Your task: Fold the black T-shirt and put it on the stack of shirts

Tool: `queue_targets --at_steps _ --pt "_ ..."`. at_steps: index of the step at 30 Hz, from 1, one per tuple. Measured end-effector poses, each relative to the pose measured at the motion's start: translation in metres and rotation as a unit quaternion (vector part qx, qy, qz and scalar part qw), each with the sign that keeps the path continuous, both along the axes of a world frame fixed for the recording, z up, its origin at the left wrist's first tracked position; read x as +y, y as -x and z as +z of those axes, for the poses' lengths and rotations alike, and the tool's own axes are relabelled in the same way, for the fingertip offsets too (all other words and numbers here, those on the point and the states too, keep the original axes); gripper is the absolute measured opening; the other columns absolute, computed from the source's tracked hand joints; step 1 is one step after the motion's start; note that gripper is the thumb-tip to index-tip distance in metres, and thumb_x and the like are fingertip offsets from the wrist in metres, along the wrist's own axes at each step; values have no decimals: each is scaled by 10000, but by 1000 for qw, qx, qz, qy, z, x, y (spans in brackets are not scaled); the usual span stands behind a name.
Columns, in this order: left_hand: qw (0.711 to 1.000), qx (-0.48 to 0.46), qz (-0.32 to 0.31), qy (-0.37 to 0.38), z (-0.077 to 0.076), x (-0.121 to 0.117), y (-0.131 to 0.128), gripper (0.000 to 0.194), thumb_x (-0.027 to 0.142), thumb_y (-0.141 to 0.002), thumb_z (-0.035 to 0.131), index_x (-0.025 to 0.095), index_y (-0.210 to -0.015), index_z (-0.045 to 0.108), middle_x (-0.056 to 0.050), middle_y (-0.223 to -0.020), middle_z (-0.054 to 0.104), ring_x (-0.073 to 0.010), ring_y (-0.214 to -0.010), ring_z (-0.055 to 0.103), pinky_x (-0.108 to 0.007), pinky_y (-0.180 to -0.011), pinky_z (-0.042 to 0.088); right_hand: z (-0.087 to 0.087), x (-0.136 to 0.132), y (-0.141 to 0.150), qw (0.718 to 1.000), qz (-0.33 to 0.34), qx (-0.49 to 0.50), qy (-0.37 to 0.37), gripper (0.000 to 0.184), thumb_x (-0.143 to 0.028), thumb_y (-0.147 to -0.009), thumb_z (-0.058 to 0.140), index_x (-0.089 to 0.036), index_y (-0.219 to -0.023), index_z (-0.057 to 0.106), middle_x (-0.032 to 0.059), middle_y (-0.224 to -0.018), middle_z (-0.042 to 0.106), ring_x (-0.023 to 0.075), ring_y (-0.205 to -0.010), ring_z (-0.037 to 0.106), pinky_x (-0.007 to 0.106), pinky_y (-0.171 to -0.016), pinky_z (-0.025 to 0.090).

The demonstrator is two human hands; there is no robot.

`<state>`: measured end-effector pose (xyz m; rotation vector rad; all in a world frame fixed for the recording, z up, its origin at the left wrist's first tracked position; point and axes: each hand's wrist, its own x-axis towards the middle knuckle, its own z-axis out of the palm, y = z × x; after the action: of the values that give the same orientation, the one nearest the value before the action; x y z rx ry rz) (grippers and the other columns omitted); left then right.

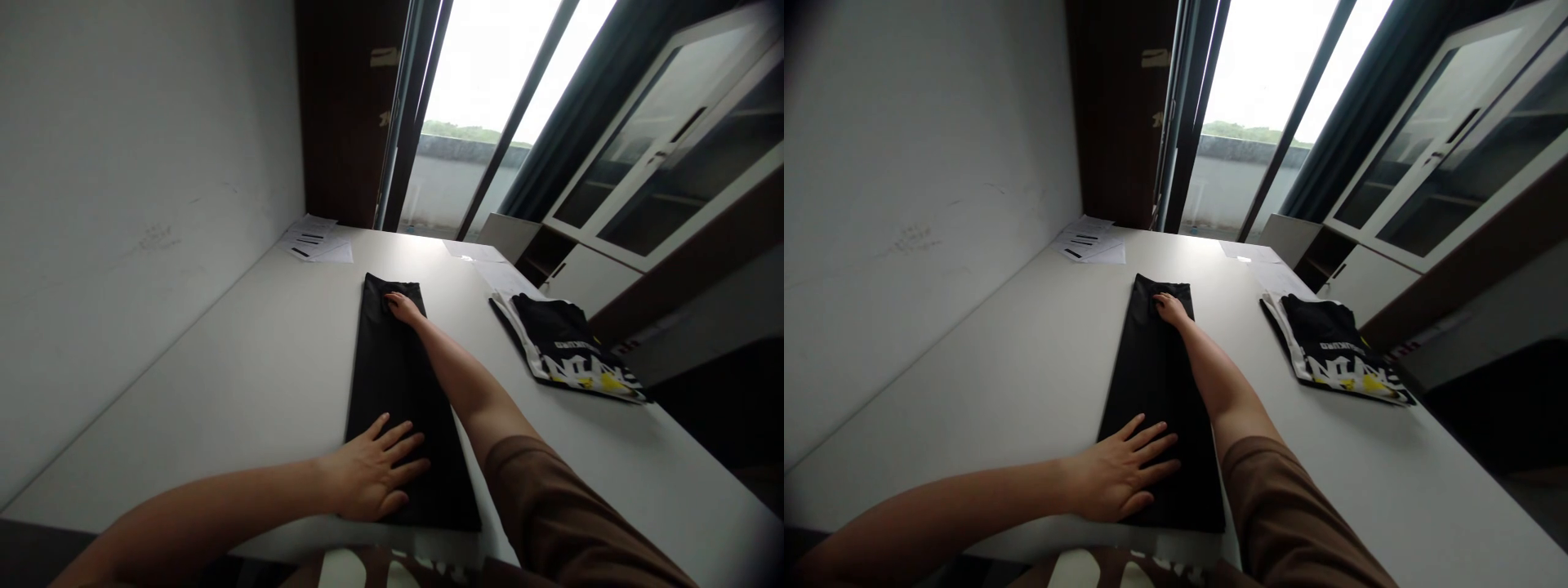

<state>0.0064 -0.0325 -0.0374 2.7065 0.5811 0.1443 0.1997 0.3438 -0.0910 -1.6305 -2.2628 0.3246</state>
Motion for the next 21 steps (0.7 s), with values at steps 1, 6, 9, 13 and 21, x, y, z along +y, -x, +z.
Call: queue_targets --at_steps 1,6,9,13,21 --pt "1000 1 0 -1 0 -1 0 624 445 -1046 420 224 -1622 326 -125 -1708 216 -348 -1588 134 -653 -1251 123 1 2 -4 1000 7 -4 8 478 -271 -987 590 -273 -1465 573 31 -1579 482 182 -1467 419 312 -1211 313" --pt "1000 -4 -3 -3 5 -4 4 599 454 -1061 393 235 -1617 342 -114 -1702 247 -341 -1583 171 -629 -1255 145 5 8 -18 999 -30 -7 30 668 -453 -929 683 -243 -1533 491 90 -1608 426 265 -1518 326 414 -1228 286" --pt "1000 -5 -19 23 20 0 10 617 476 -1023 494 247 -1588 401 -112 -1679 314 -356 -1559 249 -620 -1240 213 3 10 -27 994 -103 35 -30 559 -415 -972 610 -231 -1494 533 109 -1536 499 244 -1421 450 382 -1178 358" --pt "987 -14 -82 134 49 21 23 519 441 -972 610 262 -1459 589 -92 -1516 566 -324 -1418 499 -482 -1196 363 -1 11 -39 980 -190 45 -46 473 -411 -991 568 -214 -1420 597 119 -1322 643 260 -1253 563 373 -1086 435" --pt "965 -68 179 180 51 127 11 289 355 -1013 546 238 -1190 742 0 -1074 779 -163 -966 711 -233 -845 504 12 20 -48 975 -216 4 53 453 -503 -877 708 -256 -1257 698 114 -1295 673 319 -1229 587 424 -1035 457"
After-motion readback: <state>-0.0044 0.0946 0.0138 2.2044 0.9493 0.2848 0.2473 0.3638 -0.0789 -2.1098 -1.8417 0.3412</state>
